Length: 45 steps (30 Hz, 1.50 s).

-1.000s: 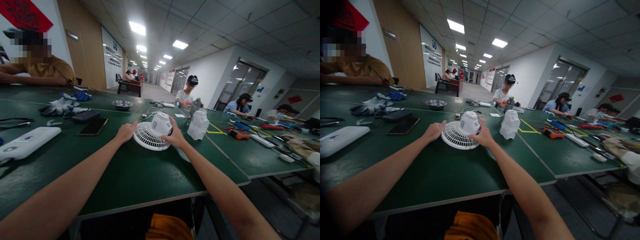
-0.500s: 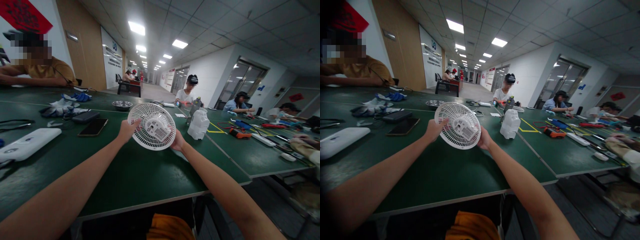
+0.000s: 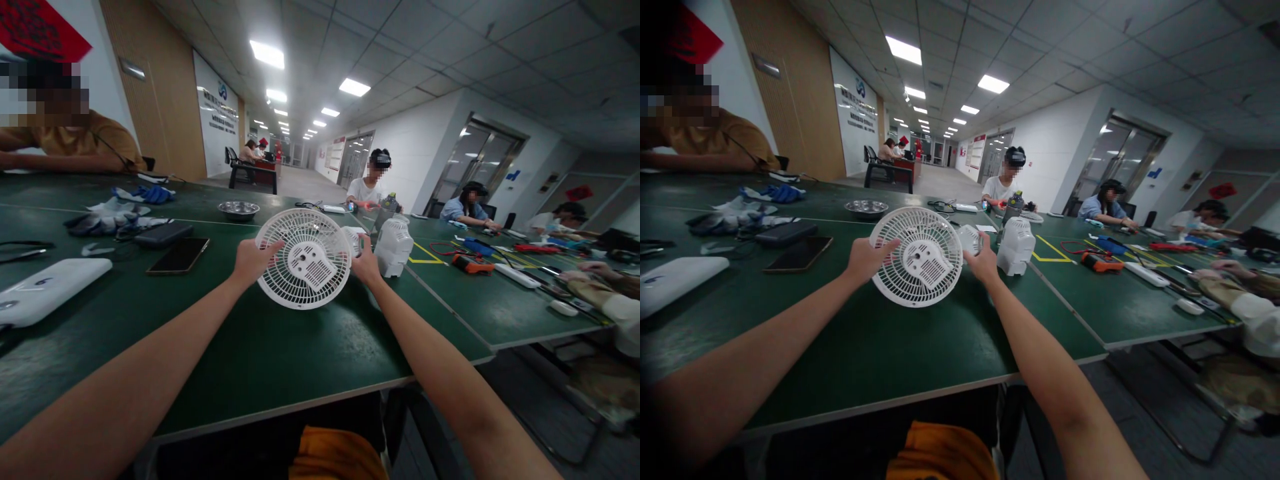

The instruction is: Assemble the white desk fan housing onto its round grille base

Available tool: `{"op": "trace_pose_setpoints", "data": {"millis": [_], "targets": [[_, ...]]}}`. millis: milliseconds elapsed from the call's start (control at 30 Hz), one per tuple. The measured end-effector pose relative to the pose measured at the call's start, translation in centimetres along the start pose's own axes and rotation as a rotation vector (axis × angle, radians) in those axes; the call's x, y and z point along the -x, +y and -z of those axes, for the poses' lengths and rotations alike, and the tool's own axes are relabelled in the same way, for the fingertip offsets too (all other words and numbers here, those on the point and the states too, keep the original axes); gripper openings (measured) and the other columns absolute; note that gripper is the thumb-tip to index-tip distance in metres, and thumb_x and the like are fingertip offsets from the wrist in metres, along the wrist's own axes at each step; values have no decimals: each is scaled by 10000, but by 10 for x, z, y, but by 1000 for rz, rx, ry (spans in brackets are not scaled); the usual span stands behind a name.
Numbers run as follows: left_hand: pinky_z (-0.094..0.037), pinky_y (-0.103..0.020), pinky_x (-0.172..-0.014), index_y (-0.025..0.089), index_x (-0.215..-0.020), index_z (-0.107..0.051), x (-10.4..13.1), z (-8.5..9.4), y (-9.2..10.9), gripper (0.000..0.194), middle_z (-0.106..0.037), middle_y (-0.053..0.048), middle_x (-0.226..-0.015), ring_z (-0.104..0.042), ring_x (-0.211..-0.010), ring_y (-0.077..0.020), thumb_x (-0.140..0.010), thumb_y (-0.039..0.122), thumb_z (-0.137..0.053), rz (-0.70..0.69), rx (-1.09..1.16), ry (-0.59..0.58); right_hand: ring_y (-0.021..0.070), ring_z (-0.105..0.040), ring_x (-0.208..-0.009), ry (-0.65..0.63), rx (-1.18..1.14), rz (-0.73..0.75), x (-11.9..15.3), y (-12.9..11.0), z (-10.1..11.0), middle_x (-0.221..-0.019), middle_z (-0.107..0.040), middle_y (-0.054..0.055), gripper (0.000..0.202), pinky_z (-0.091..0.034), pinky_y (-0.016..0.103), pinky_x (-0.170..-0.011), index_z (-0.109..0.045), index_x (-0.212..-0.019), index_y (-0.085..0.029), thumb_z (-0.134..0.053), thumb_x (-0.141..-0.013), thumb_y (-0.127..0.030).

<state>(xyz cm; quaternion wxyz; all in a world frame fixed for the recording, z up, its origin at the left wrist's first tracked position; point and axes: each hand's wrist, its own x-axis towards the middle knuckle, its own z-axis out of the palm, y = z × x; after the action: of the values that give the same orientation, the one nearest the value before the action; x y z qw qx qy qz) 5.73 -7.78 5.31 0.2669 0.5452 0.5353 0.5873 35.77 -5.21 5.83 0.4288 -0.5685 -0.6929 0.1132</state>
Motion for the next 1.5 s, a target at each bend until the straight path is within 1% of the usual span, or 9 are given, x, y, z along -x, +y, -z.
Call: {"op": "trace_pose_setpoints", "data": {"millis": [133, 300, 433, 567, 700, 833, 1000, 1367, 1500], "targets": [[-594, -384, -592, 120, -849, -726, -9, 2, -15, 345, -728, -120, -764, -721, -679, -281, -706, 430, -774, 75, -28, 31, 263, -595, -947, 76, 395, -86, -4, 25, 14, -1133, -575, 116, 687, -466, 422, -886, -439, -1355, -243, -694, -734, -387], [-595, -396, -594, 116, -816, -712, -17, 9, -25, 370, -723, -127, -755, -717, -660, -283, -675, 447, -798, 143, -45, 61, 252, -556, -975, 101, 503, -63, -11, 30, 15, -1072, -558, 108, 544, -435, 384, -927, -508, -1268, -201, -663, -763, -335], [-594, -397, -587, 116, -815, -708, -20, 12, -30, 343, -726, -125, -748, -716, -653, -280, -688, 421, -800, 175, -31, 62, 297, -465, -1167, 445, 510, 78, -17, 27, 33, -1201, -509, 140, 419, -368, 422, -1013, -554, -1185, -198, -611, -787, -317], [-597, -393, -605, 130, -824, -714, -23, 15, -37, 314, -743, -122, -778, -726, -682, -284, -699, 407, -795, 215, 2, 6, 331, -416, -1266, 753, 476, -98, -19, 42, 56, -1335, -444, 154, 595, -355, 459, -1025, -443, -1317, -219, -609, -754, -312], [-592, -386, -625, 135, -834, -717, -25, 20, -42, 339, -753, -122, -781, -729, -690, -281, -701, 439, -788, 260, -28, -60, 340, -528, -1185, 680, 291, -363, -24, 71, 61, -1284, -529, 178, 745, -412, 457, -980, -322, -1395, -179, -635, -746, -368], [-589, -381, -637, 131, -861, -723, -26, 22, -43, 358, -757, -122, -781, -729, -698, -277, -709, 449, -781, 253, -45, -86, 323, -530, -1240, 529, 230, -397, -27, 94, 55, -1365, -524, 185, 850, -403, 429, -1034, -250, -1423, -163, -680, -733, -408], [-588, -361, -639, 134, -892, -725, -25, 21, -43, 353, -764, -117, -816, -730, -709, -263, -729, 444, -769, 238, -54, -93, 362, -597, -1165, 379, 203, -513, -24, 109, 51, -1284, -605, 195, 807, -466, 461, -971, -380, -1322, -181, -757, -664, -457], [-583, -337, -635, 143, -867, -728, -20, 22, -36, 279, -765, -97, -803, -729, -703, -247, -765, 402, -754, 238, -64, -87, 435, -537, -1248, 368, 200, -627, -29, 112, 50, -1298, -592, 237, 822, -360, 622, -1059, -446, -1245, -168, -809, -582, -492], [-586, -355, -643, 141, -889, -728, -22, 23, -39, 297, -764, -95, -794, -731, -702, -253, -769, 412, -751, 249, -82, -92, 416, -587, -1184, 411, 168, -578, -26, 110, 50, -1238, -627, 222, 765, -441, 557, -1008, -489, -1198, -166, -817, -571, -458]]}}
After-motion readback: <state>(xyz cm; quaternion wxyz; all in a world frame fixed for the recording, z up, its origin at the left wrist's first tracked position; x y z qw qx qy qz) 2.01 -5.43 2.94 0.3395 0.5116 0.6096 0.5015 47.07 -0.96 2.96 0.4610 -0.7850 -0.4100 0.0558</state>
